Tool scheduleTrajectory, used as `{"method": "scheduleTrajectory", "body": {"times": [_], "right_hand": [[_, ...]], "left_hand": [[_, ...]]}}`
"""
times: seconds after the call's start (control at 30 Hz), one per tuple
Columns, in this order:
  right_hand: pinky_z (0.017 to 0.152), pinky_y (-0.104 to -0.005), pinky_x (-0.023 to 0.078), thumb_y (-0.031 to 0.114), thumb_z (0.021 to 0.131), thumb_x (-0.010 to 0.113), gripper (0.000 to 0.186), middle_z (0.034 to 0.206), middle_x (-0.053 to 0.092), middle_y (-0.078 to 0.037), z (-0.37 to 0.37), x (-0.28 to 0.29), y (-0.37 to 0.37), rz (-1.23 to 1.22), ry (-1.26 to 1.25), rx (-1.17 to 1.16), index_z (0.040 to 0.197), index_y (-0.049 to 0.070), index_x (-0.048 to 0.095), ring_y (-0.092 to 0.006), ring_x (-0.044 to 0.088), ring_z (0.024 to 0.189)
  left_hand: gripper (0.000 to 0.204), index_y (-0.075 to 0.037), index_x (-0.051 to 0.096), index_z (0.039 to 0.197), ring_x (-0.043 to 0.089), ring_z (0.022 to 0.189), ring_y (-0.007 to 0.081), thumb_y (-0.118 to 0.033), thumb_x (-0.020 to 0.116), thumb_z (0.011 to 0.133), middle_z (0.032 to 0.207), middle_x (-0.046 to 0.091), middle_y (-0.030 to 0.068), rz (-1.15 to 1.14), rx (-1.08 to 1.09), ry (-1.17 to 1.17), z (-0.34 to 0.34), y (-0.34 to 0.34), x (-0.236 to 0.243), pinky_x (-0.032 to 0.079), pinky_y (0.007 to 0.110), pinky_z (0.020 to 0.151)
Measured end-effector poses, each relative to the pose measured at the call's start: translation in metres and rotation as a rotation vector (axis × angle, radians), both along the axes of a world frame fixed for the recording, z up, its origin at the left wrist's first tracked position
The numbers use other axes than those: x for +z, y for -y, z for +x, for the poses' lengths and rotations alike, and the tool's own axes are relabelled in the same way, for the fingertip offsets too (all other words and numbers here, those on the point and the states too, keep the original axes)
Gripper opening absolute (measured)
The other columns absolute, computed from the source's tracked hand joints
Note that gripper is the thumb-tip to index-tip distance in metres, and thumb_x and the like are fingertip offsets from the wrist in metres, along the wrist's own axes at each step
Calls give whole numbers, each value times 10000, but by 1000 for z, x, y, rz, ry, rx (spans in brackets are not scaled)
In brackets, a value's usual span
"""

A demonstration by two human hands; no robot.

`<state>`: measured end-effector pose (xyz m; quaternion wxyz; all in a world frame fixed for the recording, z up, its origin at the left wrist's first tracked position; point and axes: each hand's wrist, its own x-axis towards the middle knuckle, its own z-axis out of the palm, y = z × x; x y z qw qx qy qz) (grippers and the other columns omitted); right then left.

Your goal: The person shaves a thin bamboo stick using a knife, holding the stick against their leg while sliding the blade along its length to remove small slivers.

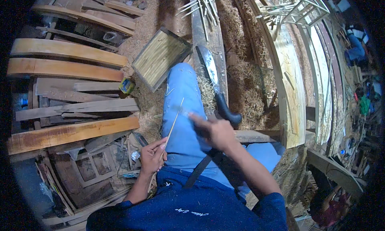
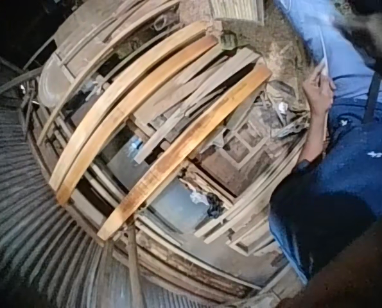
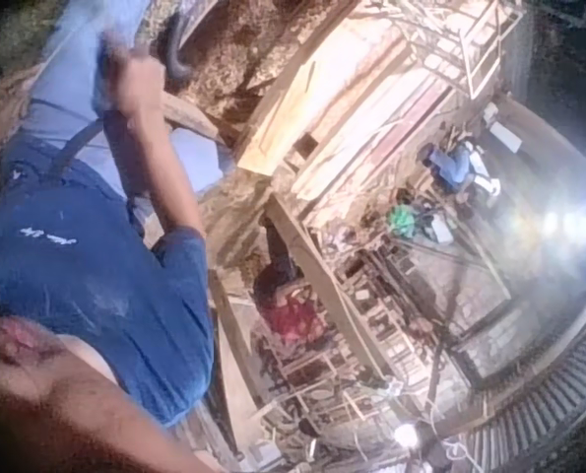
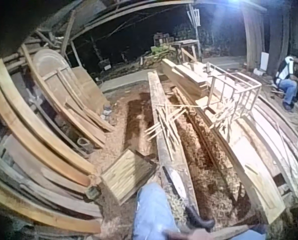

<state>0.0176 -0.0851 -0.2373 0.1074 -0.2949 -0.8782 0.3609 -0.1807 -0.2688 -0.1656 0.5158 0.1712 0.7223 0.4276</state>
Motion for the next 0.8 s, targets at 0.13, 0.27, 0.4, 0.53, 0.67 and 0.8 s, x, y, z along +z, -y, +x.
{"method": "scheduleTrajectory", "body": {"times": [0.13,0.27,0.4,0.53,0.67,0.8], "right_hand": [[605,-458,559,189,810,682,699,789,672,-118,-2,-4,4,-41,-4,50,1449,368,461,-343,673,678],[588,-456,555,213,803,695,725,786,670,-114,1,1,4,-20,-40,16,1455,399,440,-340,671,661],[583,-452,547,177,775,715,722,766,657,-108,-4,7,1,-2,-13,51,1433,367,487,-333,665,647],[591,-459,547,146,749,715,719,761,676,-112,-5,11,11,48,44,99,1420,316,520,-333,657,616],[556,-451,541,203,799,712,669,689,643,-100,-6,-2,-11,40,57,-128,1423,342,514,-322,657,597],[546,-439,540,181,839,673,585,724,671,-114,-5,30,8,43,97,194,1398,293,545,-325,652,595]], "left_hand": [[299,-30,635,1278,411,363,47,-137,560,1009,609,572,47,-9,2,8,-4,1,-1,301,218,333],[315,0,618,1280,419,333,67,-158,549,1016,589,585,73,14,1,15,-1,0,-3,308,226,309],[322,6,609,1287,416,328,71,-158,542,1018,578,579,72,7,7,26,-5,5,-5,305,229,306],[298,-28,626,1277,417,347,63,-148,550,1015,599,579,56,10,4,26,-3,1,-3,301,222,323],[298,-28,627,1271,417,346,64,-159,555,1014,591,579,56,-8,2,24,-3,4,-2,304,225,322],[299,-22,628,1270,415,347,62,-153,563,1010,586,576,52,2,24,30,-3,7,-4,304,226,322]]}}
